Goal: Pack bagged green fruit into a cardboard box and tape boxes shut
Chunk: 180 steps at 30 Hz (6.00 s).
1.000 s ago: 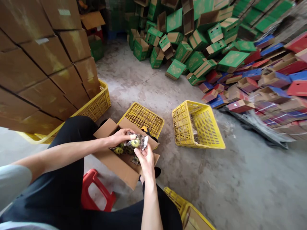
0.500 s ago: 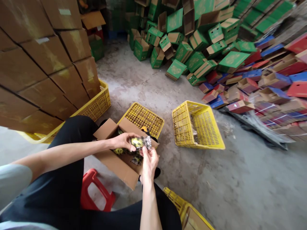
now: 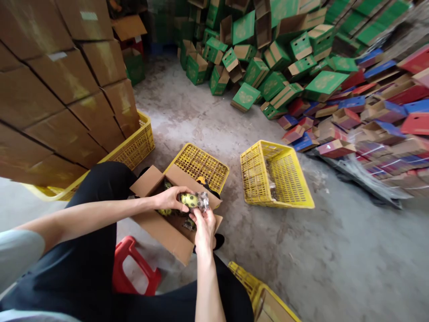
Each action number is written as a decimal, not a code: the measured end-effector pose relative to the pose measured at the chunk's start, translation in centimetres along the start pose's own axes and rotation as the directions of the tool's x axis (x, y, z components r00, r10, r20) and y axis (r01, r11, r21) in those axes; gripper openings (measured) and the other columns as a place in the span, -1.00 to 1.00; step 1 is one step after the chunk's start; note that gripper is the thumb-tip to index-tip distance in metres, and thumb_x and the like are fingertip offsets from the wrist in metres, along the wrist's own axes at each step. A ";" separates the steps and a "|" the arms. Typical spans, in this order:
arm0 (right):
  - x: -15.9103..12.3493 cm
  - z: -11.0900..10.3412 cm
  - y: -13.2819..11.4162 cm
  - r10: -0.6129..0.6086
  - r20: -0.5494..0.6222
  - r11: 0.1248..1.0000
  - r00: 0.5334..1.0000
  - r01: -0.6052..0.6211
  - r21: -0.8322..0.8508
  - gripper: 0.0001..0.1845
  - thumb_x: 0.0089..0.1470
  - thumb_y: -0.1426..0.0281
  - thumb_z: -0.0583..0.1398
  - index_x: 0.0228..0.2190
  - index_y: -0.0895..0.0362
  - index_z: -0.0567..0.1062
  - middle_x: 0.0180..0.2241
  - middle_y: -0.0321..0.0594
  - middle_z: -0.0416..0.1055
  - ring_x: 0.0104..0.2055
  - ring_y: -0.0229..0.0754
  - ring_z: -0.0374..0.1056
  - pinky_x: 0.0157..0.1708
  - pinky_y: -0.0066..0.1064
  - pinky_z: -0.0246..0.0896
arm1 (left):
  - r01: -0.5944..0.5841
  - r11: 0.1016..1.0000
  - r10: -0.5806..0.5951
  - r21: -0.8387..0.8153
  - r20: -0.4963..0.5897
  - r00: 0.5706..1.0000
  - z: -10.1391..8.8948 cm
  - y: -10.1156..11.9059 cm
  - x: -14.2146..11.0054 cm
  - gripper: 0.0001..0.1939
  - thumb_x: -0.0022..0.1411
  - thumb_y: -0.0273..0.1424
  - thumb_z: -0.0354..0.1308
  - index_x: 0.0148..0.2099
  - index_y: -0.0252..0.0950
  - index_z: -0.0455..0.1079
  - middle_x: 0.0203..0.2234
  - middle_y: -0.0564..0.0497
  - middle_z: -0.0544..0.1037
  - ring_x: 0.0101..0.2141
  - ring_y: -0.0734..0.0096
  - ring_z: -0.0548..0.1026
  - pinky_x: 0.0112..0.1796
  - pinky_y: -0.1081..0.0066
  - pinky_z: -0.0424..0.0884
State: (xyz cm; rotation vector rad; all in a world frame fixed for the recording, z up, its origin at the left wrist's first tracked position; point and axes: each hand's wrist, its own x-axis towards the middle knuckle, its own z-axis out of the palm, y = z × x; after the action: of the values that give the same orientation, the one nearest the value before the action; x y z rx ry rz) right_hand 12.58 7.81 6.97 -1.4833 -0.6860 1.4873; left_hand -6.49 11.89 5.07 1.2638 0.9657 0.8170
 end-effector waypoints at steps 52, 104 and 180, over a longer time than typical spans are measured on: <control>0.3 -0.4 -2.3 -0.148 0.134 0.986 0.980 0.136 0.098 -0.55 -0.01 0.21 0.43 -0.06 0.01 0.57 0.08 -0.14 0.55 0.12 -0.03 0.46 0.10 -0.16 0.36 | 0.130 0.889 -0.101 -0.440 0.088 0.991 -0.4 1.9 -0.2 -0.40 -0.17 -0.22 0.62 -0.07 -0.36 0.63 -0.19 -0.11 0.69 -0.18 0.20 0.63 -0.03 0.27 0.51; 0.2 -0.6 -2.2 -0.211 0.257 0.976 0.943 0.218 0.000 -0.42 0.09 0.19 0.39 0.15 -0.05 0.52 0.20 -0.14 0.48 0.23 0.05 0.40 0.19 -0.07 0.34 | 0.036 0.947 -0.084 -0.320 -0.139 0.987 -0.6 2.2 -0.3 -0.47 0.06 0.01 0.45 -0.25 -0.42 0.61 -0.40 -0.08 0.65 -0.37 0.38 0.57 -0.23 0.40 0.49; 1.1 -4.3 -1.4 -0.303 0.295 0.492 0.906 0.414 -0.766 -0.70 0.14 0.37 0.20 -0.10 -0.01 0.62 -0.19 -0.15 0.64 -0.14 0.03 0.52 -0.07 -0.18 0.37 | -0.156 0.804 0.088 0.574 0.145 0.986 -1.2 -1.8 0.5 -0.78 0.25 -0.52 0.16 -0.12 -0.23 0.59 -0.17 -0.03 0.66 -0.16 0.29 0.59 -0.07 0.44 0.43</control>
State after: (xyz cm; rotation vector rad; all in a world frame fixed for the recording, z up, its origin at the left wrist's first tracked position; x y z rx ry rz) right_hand 17.22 8.47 7.16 -1.7399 -1.8442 0.9221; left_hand -7.46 12.53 3.23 1.9039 1.0956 0.5462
